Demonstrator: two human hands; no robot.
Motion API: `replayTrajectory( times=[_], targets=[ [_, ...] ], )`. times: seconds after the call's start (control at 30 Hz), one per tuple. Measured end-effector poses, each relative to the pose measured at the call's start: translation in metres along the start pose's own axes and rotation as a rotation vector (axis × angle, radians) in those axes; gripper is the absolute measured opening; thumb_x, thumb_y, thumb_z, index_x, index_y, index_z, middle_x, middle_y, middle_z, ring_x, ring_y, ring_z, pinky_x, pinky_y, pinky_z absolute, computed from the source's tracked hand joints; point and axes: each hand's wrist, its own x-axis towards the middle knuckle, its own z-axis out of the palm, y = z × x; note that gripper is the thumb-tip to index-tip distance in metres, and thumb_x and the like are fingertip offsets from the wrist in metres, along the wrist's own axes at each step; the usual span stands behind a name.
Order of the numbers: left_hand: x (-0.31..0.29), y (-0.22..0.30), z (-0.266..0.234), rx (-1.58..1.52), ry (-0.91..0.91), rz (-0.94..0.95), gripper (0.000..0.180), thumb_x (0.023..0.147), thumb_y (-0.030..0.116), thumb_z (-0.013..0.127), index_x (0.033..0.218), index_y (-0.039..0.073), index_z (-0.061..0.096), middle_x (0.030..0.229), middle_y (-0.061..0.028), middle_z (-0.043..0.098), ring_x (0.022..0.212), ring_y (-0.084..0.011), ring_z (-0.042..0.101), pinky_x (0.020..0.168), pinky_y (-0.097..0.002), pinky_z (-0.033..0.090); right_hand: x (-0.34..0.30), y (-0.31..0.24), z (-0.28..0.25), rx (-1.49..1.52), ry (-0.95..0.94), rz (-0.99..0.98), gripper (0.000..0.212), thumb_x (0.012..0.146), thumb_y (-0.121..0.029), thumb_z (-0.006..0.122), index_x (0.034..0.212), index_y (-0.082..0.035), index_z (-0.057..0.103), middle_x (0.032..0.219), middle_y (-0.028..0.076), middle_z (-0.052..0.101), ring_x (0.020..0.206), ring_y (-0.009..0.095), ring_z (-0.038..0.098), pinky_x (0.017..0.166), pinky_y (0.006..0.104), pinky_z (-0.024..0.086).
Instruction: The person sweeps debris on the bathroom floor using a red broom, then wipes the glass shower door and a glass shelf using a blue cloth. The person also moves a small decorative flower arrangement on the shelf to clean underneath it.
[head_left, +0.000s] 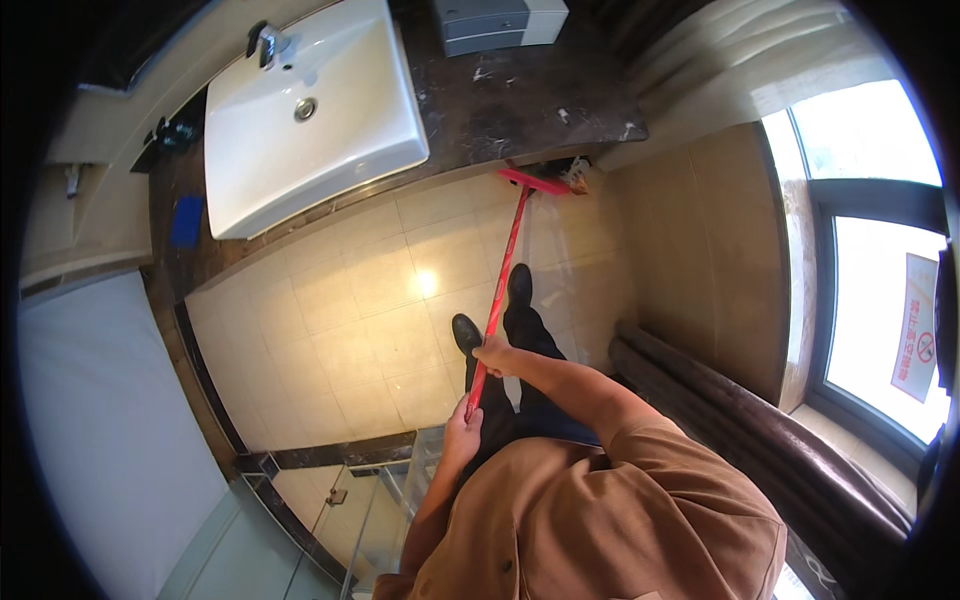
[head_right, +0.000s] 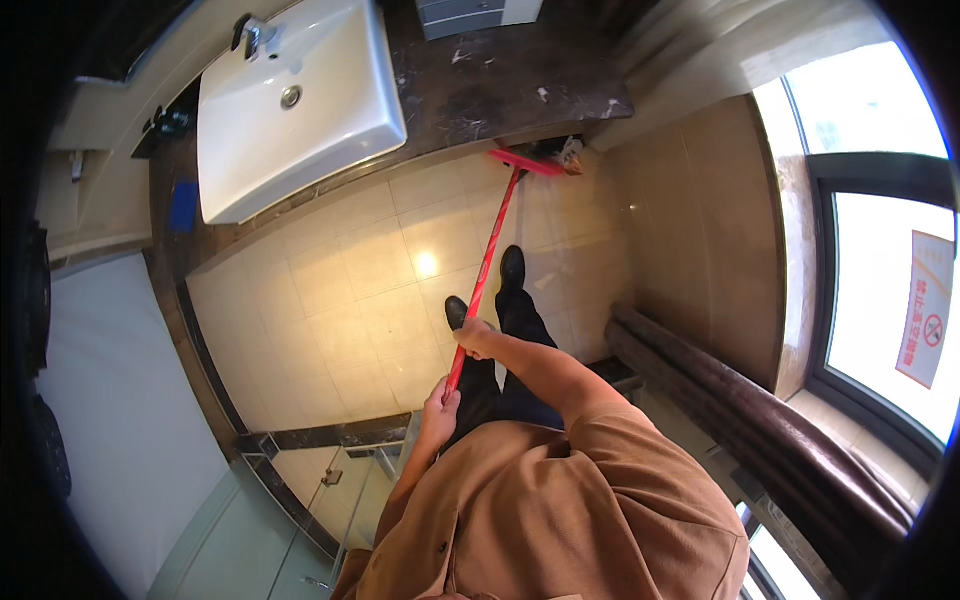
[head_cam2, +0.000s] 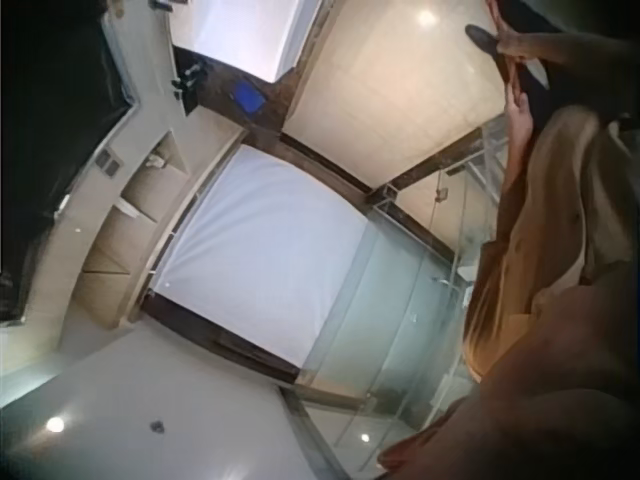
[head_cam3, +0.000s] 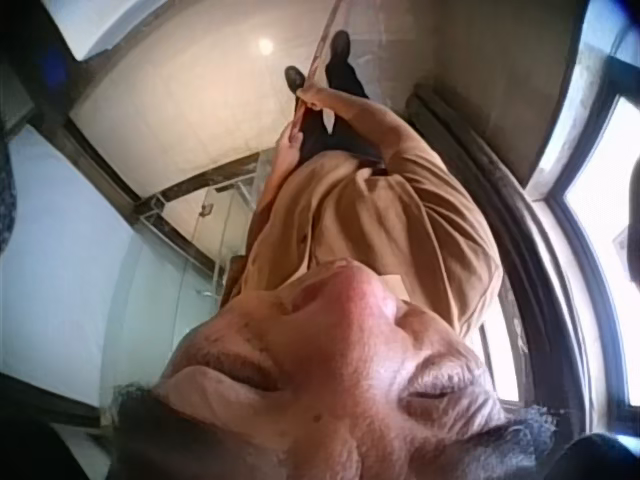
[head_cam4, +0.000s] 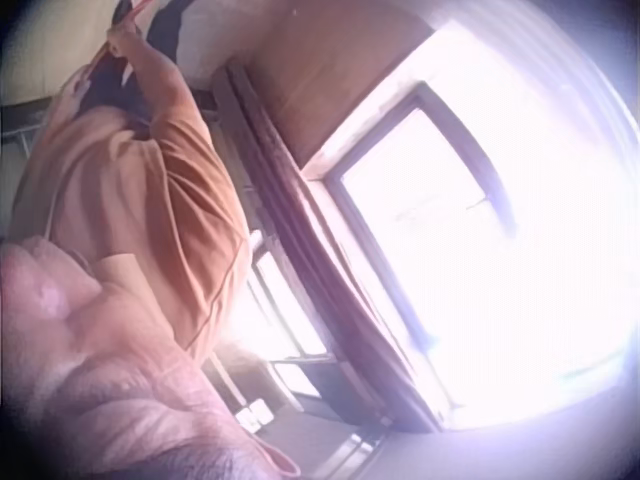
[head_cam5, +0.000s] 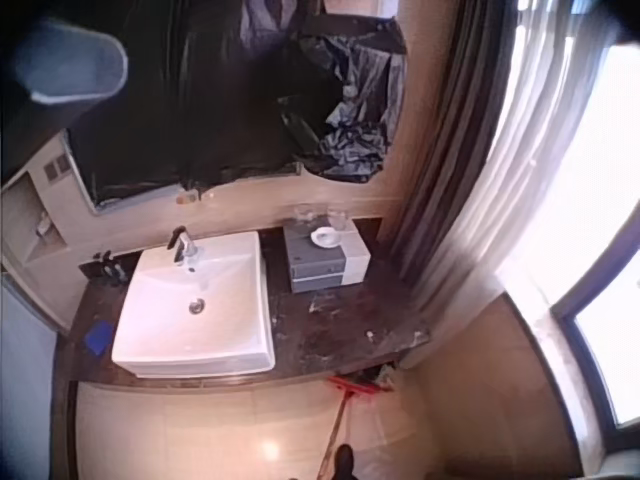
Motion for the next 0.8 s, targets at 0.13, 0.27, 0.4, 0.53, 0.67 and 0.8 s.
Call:
replayTrajectory(
  times=[0.13, 0.27, 0.4, 0.53, 0.67, 0.8],
  targets=[
    [0.034, 0.021, 0.013, -0.106, -0.007, -0.071, 0.048, 0.100, 0.016, 0.060, 0.145, 0.000, 0.050, 0.106, -0.0109, 0.068, 0.092, -0.0176, 0.063, 0.088, -0.0302, 0.050, 0.000, -0.011, -0.034, 0.150, -0.024, -0.102, 0.035, 0.098, -0.031, 0.060, 0.084, 0.001, 0.059, 0.061, 0.013, 0.056, 0.042, 0.022, 0.052, 0.035, 0.0367, 0.038],
    [0.061, 0.046, 0.034, -0.294, -0.035, -0.132, 0.045, 0.102, 0.010, 0.058, 0.145, 0.000, 0.051, 0.108, -0.0023, 0.065, 0.090, -0.0087, 0.057, 0.084, -0.0240, 0.047, -0.010, -0.017, -0.068, 0.244, -0.029, -0.168, 0.038, 0.100, -0.033, 0.060, 0.091, 0.004, 0.062, 0.063, 0.010, 0.057, 0.044, 0.021, 0.053, 0.037, 0.0364, 0.041],
    [0.090, 0.073, 0.048, -0.348, -0.077, -0.181, 0.045, 0.103, 0.010, 0.057, 0.146, 0.002, 0.049, 0.097, 0.0033, 0.058, 0.083, -0.0047, 0.050, 0.075, -0.0208, 0.043, -0.023, -0.015, -0.104, 0.363, -0.039, -0.217, 0.036, 0.100, -0.029, 0.060, 0.093, 0.006, 0.063, 0.067, 0.010, 0.059, 0.045, 0.019, 0.054, 0.038, 0.0361, 0.043],
    [0.122, 0.101, 0.058, -0.226, -0.114, -0.125, 0.042, 0.104, 0.014, 0.056, 0.145, 0.007, 0.049, 0.078, 0.0079, 0.045, 0.059, -0.0020, 0.040, 0.050, -0.0197, 0.034, -0.030, 0.002, -0.134, 0.492, 0.024, -0.227, 0.029, 0.097, -0.021, 0.058, 0.091, 0.006, 0.065, 0.071, 0.011, 0.064, 0.046, 0.018, 0.055, 0.039, 0.0343, 0.043],
    [0.155, 0.132, 0.075, -0.309, -0.126, -0.176, 0.037, 0.106, 0.018, 0.055, 0.142, 0.014, 0.050, 0.068, 0.0087, 0.038, 0.045, -0.0023, 0.032, 0.037, -0.0212, 0.025, -0.024, 0.023, -0.155, 0.607, 0.076, -0.196, 0.021, 0.096, -0.015, 0.055, 0.088, 0.003, 0.063, 0.075, 0.013, 0.064, 0.044, 0.017, 0.050, 0.038, 0.0349, 0.040],
    [0.180, 0.167, 0.083, -0.275, -0.184, -0.162, 0.026, 0.107, 0.020, 0.052, 0.133, 0.015, 0.052, 0.066, 0.0076, 0.038, 0.043, -0.0029, 0.031, 0.036, -0.0222, 0.026, -0.024, 0.039, -0.176, 0.713, 0.103, -0.179, 0.018, 0.094, -0.012, 0.054, 0.083, 0.000, 0.061, 0.076, 0.012, 0.064, 0.044, 0.017, 0.049, 0.038, 0.0351, 0.039]
  ],
)
